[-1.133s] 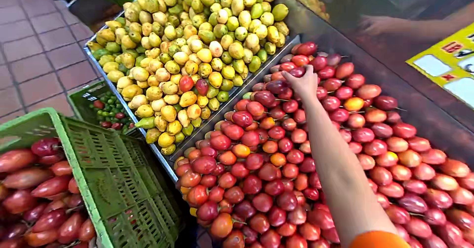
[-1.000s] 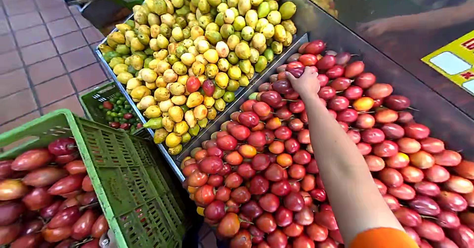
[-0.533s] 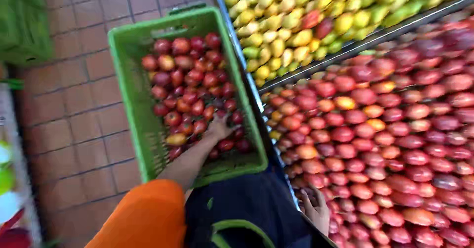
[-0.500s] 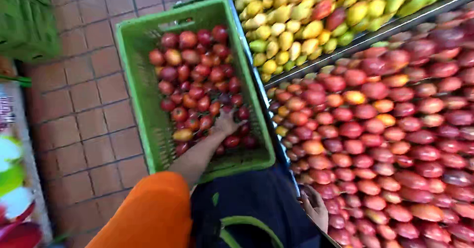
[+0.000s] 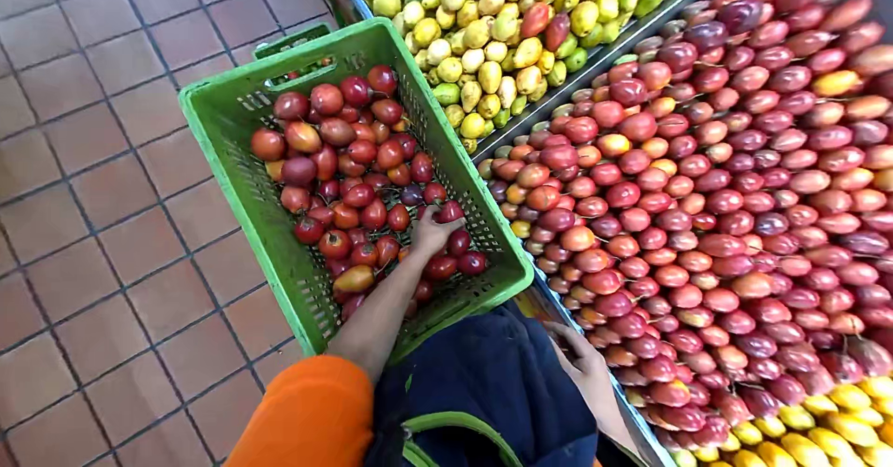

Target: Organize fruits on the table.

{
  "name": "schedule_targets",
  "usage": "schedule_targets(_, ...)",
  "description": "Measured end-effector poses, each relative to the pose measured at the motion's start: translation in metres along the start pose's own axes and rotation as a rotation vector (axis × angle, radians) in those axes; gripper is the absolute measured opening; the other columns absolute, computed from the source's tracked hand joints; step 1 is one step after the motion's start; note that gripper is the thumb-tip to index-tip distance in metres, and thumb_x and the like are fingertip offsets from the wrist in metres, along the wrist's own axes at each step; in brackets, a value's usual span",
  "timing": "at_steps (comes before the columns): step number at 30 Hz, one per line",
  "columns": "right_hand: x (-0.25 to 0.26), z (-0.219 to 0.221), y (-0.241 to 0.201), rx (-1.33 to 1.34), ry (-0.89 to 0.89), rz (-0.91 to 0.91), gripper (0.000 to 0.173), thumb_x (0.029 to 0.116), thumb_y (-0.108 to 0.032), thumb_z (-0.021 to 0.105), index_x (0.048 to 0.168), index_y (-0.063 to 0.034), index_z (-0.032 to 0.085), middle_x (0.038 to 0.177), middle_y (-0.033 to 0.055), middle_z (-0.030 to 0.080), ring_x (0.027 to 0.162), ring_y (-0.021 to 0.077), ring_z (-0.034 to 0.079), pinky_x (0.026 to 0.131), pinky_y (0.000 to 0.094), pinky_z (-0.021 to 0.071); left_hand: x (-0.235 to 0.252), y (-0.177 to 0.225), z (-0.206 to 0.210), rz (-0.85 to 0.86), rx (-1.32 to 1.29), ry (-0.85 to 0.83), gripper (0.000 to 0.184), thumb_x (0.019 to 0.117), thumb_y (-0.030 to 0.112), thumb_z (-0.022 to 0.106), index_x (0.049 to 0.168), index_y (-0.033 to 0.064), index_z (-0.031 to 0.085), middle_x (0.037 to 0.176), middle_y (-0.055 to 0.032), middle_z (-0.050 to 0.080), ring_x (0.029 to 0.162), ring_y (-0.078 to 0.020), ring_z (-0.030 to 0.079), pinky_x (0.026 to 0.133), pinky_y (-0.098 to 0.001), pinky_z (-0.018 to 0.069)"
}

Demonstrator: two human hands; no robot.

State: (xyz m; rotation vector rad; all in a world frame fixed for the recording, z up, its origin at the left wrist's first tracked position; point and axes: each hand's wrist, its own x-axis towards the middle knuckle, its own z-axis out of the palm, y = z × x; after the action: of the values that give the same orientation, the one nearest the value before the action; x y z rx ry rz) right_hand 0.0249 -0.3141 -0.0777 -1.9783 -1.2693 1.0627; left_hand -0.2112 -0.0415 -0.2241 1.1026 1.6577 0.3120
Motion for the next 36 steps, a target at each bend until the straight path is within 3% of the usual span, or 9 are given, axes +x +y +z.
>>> schedule_targets(4,0.02,0.001,-0.05,0.338,-0.028,0.116,0.03,0.104,-0.025,0.058,0.129,-0.0106,0.069,0.103,0.0071,0.074,0.078,0.0189,0.07,0.066,0.0358,0.0612,-0.082,0.038,-0.073,0.169,-0.276,-0.573,0.07,0.097,0.054,0.061,0.157,0.0247,0.039,0.136,-0.0085,0.064,0.117,-0.0224,0.065,0.097,-0.0486,0.0564)
schedule_targets(7,0.045,0.003,-0.086,0.67,-0.131,0.216,0.045,0.1072,-0.037,0.047,0.147,-0.0164,0.05,0.121,0.0081,0.07,0.085,0.0199,0.071,0.066,0.0368,0.0604,-0.142,0.062,-0.094,0.336,-0.45,-0.891,0.063,0.0825,0.064,0.072,0.128,0.0203,0.066,0.095,-0.0031,0.075,0.074,-0.0112,0.071,0.065,-0.0296,0.0615)
schedule_targets(12,0.085,0.01,-0.087,0.985,-0.568,0.359,0.065,0.0996,-0.072,0.031,0.134,-0.0254,0.059,0.107,0.0056,0.071,0.081,0.0141,0.069,0.064,0.0304,0.0563,-0.183,0.075,-0.065,0.166,-0.821,-0.5,0.062,0.0544,0.064,0.089,0.092,0.0193,0.068,0.077,0.0025,0.073,0.07,-0.0054,0.071,0.064,-0.0245,0.0607)
schedule_targets(17,0.081,-0.035,-0.051,1.2,-0.561,0.019,0.054,0.0954,-0.059,0.059,0.135,-0.0216,0.063,0.115,0.0085,0.072,0.083,0.0132,0.071,0.061,0.0266,0.0579,-0.126,0.084,-0.031,0.277,-1.18,-0.715,0.056,0.1032,0.055,0.047,0.119,0.0054,0.067,0.091,-0.0092,0.071,0.071,-0.0165,0.069,0.067,-0.0331,0.0618)
schedule_targets(23,0.099,-0.122,0.033,1.495,-0.183,-0.038,0.07,0.0821,-0.052,0.076,0.142,-0.0219,0.057,0.118,0.0142,0.067,0.085,0.0188,0.069,0.063,0.0285,0.0573,-0.09,0.153,-0.001,0.247,-1.241,-0.889,0.064,0.0959,0.059,0.058,0.13,0.005,0.063,0.094,-0.0141,0.07,0.065,-0.0184,0.067,0.061,-0.0324,0.0594)
schedule_targets(26,0.13,-0.161,0.053,1.415,0.056,0.224,0.048,0.094,-0.038,0.063,0.139,-0.0209,0.06,0.114,0.0145,0.069,0.084,0.02,0.069,0.067,0.0318,0.0593,-0.065,0.208,0.037,0.353,-1.055,-0.863,0.051,0.1053,0.055,0.04,0.15,0.0323,0.049,0.104,-0.0075,0.069,0.065,-0.0161,0.065,0.057,-0.0307,0.0585)
schedule_targets(29,0.177,-0.199,0.085,1.373,0.144,0.22,0.059,0.0948,-0.02,0.057,0.152,-0.018,0.044,0.131,0.0198,0.061,0.108,0.0331,0.067,0.093,0.0503,0.0578,-0.043,0.269,0.094,0.318,-0.635,-0.724,0.046,0.1079,0.043,0.042,0.153,0.0347,0.044,0.105,-0.0061,0.068,0.069,-0.0155,0.065,0.059,-0.032,0.0586)
schedule_targets(32,0.23,-0.238,0.114,1.07,0.244,0.164,0.075,0.0885,-0.011,0.072,0.155,-0.0225,0.04,0.142,0.015,0.057,0.108,0.0335,0.068,0.091,0.0533,0.0599,-0.009,0.328,0.173,0.366,-0.148,-0.53,0.048,0.1041,0.031,0.057,0.152,0.0302,0.05,0.135,-0.004,0.064,0.1,-0.0197,0.069,0.083,-0.0418,0.0605)
schedule_targets(36,0.298,-0.272,0.134,0.483,0.409,0.24,0.083,0.0798,-0.038,0.086,0.152,-0.0243,0.046,0.144,0.0087,0.058,0.119,0.0231,0.064,0.094,0.0511,0.0567,0.043,0.384,0.281,0.776,0.334,-0.406,0.056,0.0954,0.032,0.072,0.148,0.0224,0.055,0.152,-0.0016,0.053,0.14,-0.0142,0.049,0.117,-0.0434,0.0429)
